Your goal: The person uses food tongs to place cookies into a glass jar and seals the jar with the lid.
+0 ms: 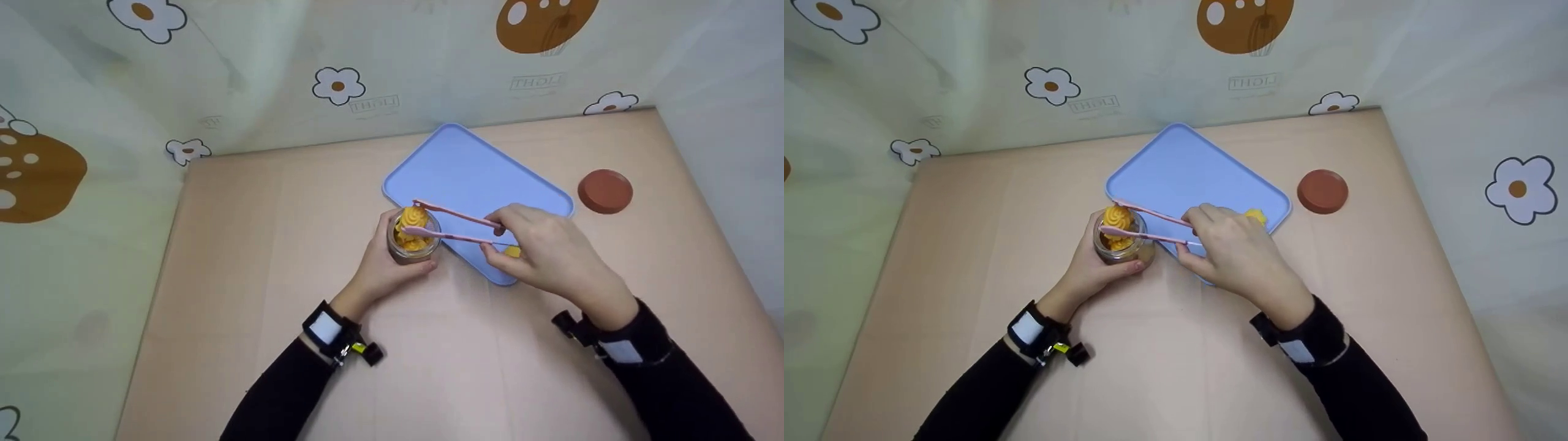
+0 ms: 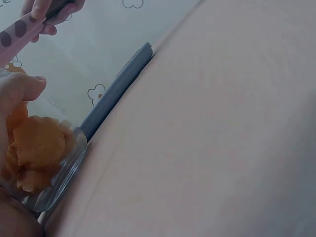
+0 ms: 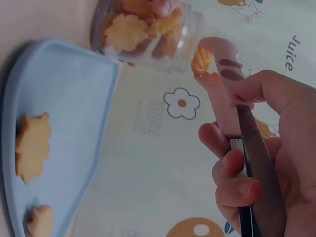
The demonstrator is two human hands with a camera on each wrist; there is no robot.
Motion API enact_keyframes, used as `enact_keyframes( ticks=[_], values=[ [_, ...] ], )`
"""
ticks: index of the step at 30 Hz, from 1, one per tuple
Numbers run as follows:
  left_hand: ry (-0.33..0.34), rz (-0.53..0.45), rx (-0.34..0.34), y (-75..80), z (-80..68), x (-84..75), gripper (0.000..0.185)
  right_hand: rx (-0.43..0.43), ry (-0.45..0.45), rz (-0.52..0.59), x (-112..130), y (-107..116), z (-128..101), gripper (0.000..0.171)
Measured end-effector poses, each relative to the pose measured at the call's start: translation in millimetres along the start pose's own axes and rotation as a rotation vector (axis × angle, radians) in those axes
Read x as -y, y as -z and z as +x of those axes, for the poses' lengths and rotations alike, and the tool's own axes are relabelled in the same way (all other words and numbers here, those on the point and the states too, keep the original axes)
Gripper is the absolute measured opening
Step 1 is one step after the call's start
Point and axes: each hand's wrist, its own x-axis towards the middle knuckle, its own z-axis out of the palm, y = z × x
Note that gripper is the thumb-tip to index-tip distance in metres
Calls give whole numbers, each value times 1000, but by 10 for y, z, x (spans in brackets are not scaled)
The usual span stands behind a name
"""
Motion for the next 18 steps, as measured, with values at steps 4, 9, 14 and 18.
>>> enact_keyframes(
  ticks=[4,9,14,18],
  values=[
    [-8,5,4,-4,4,5,99,21,-3,-7,16,-53,-4,31],
    [-22,0,3,-6,7,-1,99,37,-27,4,33,-56,-11,34],
    [-31,3,-1,-4,8,-5,99,13,-24,4,34,-31,-19,33],
    [-39,13,-2,-3,7,-9,98,0,-3,1,42,-9,-20,31]
  ],
)
